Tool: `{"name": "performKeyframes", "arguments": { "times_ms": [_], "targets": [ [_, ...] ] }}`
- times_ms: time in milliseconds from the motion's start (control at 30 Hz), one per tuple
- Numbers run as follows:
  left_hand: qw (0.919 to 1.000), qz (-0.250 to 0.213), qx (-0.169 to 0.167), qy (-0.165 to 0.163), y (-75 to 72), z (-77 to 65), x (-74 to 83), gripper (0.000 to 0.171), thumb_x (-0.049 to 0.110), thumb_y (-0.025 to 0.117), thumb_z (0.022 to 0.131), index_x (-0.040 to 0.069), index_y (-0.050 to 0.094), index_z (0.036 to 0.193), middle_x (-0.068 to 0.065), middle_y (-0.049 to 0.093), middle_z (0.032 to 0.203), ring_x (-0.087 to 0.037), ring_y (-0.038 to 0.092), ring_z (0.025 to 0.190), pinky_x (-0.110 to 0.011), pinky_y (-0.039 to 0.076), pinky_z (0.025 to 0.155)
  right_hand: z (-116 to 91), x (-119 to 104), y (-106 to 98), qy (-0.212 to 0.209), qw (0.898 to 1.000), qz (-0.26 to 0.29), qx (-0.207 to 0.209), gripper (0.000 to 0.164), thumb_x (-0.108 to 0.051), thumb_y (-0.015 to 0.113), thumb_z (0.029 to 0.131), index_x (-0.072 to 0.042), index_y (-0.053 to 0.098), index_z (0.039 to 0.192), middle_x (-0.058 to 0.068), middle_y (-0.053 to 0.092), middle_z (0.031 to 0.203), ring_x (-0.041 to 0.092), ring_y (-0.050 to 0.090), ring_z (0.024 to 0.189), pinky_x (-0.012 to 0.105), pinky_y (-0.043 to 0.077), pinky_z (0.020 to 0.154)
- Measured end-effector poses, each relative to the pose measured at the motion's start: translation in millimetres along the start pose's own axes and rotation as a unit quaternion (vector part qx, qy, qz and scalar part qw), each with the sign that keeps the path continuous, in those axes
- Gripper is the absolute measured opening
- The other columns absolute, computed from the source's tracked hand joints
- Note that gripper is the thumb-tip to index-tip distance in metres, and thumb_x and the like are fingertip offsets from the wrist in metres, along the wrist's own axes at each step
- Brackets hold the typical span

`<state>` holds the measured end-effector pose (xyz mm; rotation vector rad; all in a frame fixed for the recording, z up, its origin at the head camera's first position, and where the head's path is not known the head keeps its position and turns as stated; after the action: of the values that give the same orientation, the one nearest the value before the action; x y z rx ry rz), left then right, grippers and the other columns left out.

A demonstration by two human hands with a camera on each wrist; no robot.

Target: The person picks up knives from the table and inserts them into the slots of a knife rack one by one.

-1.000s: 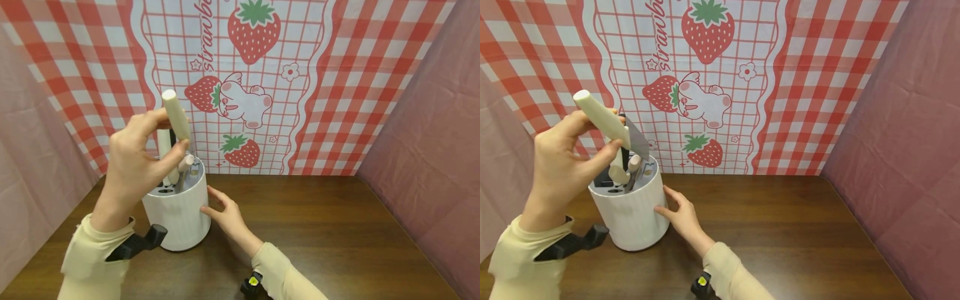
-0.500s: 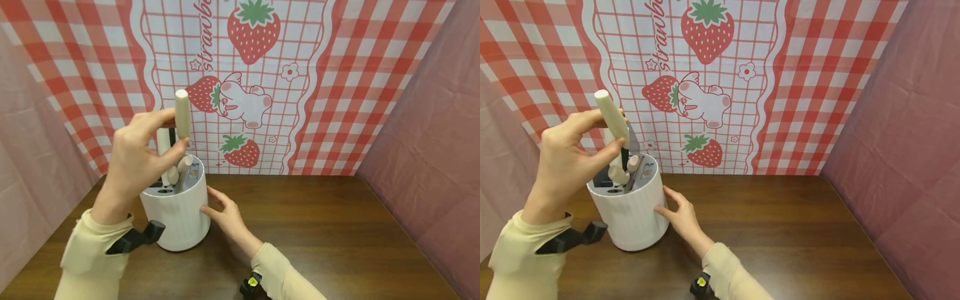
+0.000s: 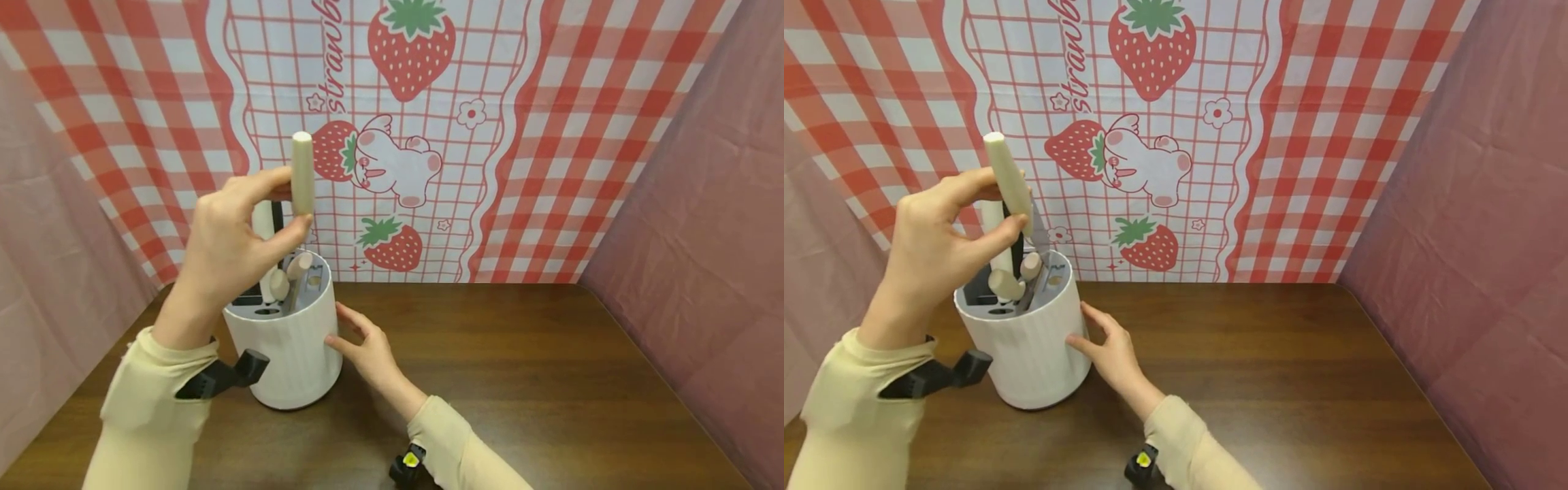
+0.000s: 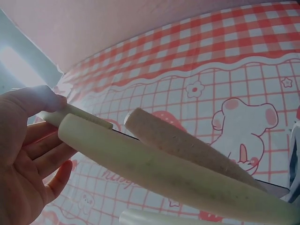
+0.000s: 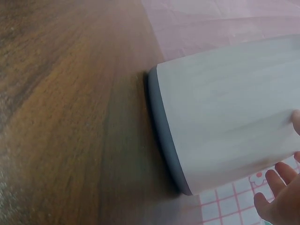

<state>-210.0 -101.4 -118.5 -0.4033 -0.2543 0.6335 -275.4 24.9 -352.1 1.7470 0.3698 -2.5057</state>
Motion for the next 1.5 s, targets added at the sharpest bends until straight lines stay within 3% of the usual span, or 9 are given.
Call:
{"name": "performKeyframes", "arguments": {
  "times_ms": [400, 500, 667, 733, 933, 1133, 1233, 1333, 1500],
  "targets": [
    [0.9991, -0.004, -0.018, -0.038, 3.8, 1.1, -11.4, 0.036, 0.008, 0.068, 0.076, 0.004, 0.062, 0.111, -0.01, 0.068, 0.096, -0.02, 0.064, 0.088, -0.04, 0.046, 0.082, 0.5, 0.1, -0.4, 0.008, 1.0, -0.001, 0.001, 0.053, -0.005, 0.067, 0.079, -0.003, 0.049, 0.129, 0.015, 0.052, 0.128, 0.027, 0.046, 0.122, 0.045, 0.034, 0.102],
    [0.9989, -0.01, -0.01, -0.045, 2.3, -0.5, -16.9, 0.035, 0.007, 0.069, 0.076, 0.003, 0.063, 0.11, -0.011, 0.069, 0.094, -0.02, 0.064, 0.087, -0.027, 0.045, 0.072, 1.2, 4.4, -0.3, 0.008, 1.0, 0.001, 0.002, 0.053, -0.007, 0.067, 0.08, -0.004, 0.05, 0.129, 0.015, 0.053, 0.128, 0.027, 0.046, 0.122, 0.046, 0.034, 0.101],
    [0.9986, -0.018, -0.007, -0.049, -1.0, 1.4, -19.4, 0.034, 0.005, 0.068, 0.075, 0.002, 0.063, 0.109, -0.009, 0.069, 0.091, -0.017, 0.064, 0.083, -0.015, 0.04, 0.071, 7.0, 23.4, -0.5, -0.002, 1.0, -0.004, 0.006, 0.053, -0.012, 0.069, 0.079, -0.009, 0.051, 0.129, 0.01, 0.054, 0.128, 0.024, 0.047, 0.121, 0.047, 0.034, 0.101],
    [0.998, -0.022, -0.015, -0.057, 0.1, 2.1, -20.4, 0.034, 0.005, 0.067, 0.076, 0.003, 0.063, 0.109, -0.008, 0.069, 0.092, -0.016, 0.064, 0.084, -0.017, 0.042, 0.075, 7.6, 24.5, -0.7, -0.001, 1.0, -0.006, 0.007, 0.053, -0.01, 0.069, 0.079, -0.008, 0.051, 0.129, 0.011, 0.054, 0.128, 0.026, 0.047, 0.121, 0.047, 0.034, 0.101],
    [0.9938, -0.02, -0.05, -0.098, 7.7, 0.2, -29.7, 0.032, 0.008, 0.066, 0.079, 0.006, 0.061, 0.111, -0.007, 0.069, 0.093, -0.019, 0.065, 0.089, -0.022, 0.038, 0.065, 0.4, 2.1, -0.4, 0.004, 1.0, -0.003, 0.001, 0.052, -0.006, 0.067, 0.08, -0.002, 0.049, 0.129, 0.017, 0.053, 0.128, 0.032, 0.045, 0.122, 0.048, 0.033, 0.101],
    [0.9829, 0.009, -0.105, -0.151, 17.8, -5.6, -42.2, 0.028, 0.013, 0.064, 0.079, 0.006, 0.061, 0.106, -0.008, 0.068, 0.092, -0.02, 0.064, 0.086, -0.033, 0.044, 0.065, -2.8, -4.1, -0.4, 0.002, 1.0, -0.001, 0.002, 0.052, -0.005, 0.066, 0.08, -0.001, 0.049, 0.128, 0.018, 0.053, 0.127, 0.031, 0.046, 0.122, 0.047, 0.033, 0.102],
    [0.9804, 0.037, -0.126, -0.146, 22.4, -6.6, -44.0, 0.026, 0.014, 0.065, 0.076, 0.005, 0.061, 0.1, -0.008, 0.067, 0.088, -0.021, 0.061, 0.082, -0.037, 0.042, 0.073, -2.4, -3.5, -0.6, 0.004, 1.0, -0.004, 0.003, 0.052, -0.005, 0.067, 0.08, -0.001, 0.049, 0.129, 0.018, 0.053, 0.127, 0.03, 0.046, 0.122, 0.046, 0.032, 0.102],
    [0.9806, 0.074, -0.131, -0.126, 24.8, -6.5, -44.0, 0.026, 0.016, 0.068, 0.072, 0.003, 0.061, 0.095, -0.01, 0.063, 0.088, -0.024, 0.056, 0.083, -0.045, 0.029, 0.086, -1.9, -3.0, -0.7, 0.004, 1.0, -0.004, 0.003, 0.052, -0.005, 0.067, 0.08, -0.002, 0.049, 0.129, 0.018, 0.053, 0.127, 0.03, 0.046, 0.122, 0.046, 0.033, 0.102],
    [0.9795, 0.116, -0.124, -0.109, 24.7, -6.8, -45.1, 0.031, 0.02, 0.074, 0.067, 0.002, 0.063, 0.09, -0.015, 0.051, 0.115, -0.034, 0.04, 0.109, -0.052, 0.013, 0.094, -2.0, -3.6, -0.6, 0.005, 1.0, -0.005, 0.004, 0.053, -0.005, 0.067, 0.079, -0.001, 0.049, 0.128, 0.018, 0.053, 0.127, 0.031, 0.046, 0.122, 0.046, 0.032, 0.102]
  ]
}}
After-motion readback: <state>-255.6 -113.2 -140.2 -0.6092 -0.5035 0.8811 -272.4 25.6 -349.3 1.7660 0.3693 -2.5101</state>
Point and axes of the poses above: each hand's wrist, its own z-axis towards the middle knuckle, its own y-axis out of the palm, x = y × z, the point moved 7 cm from there along z, towards the middle knuckle
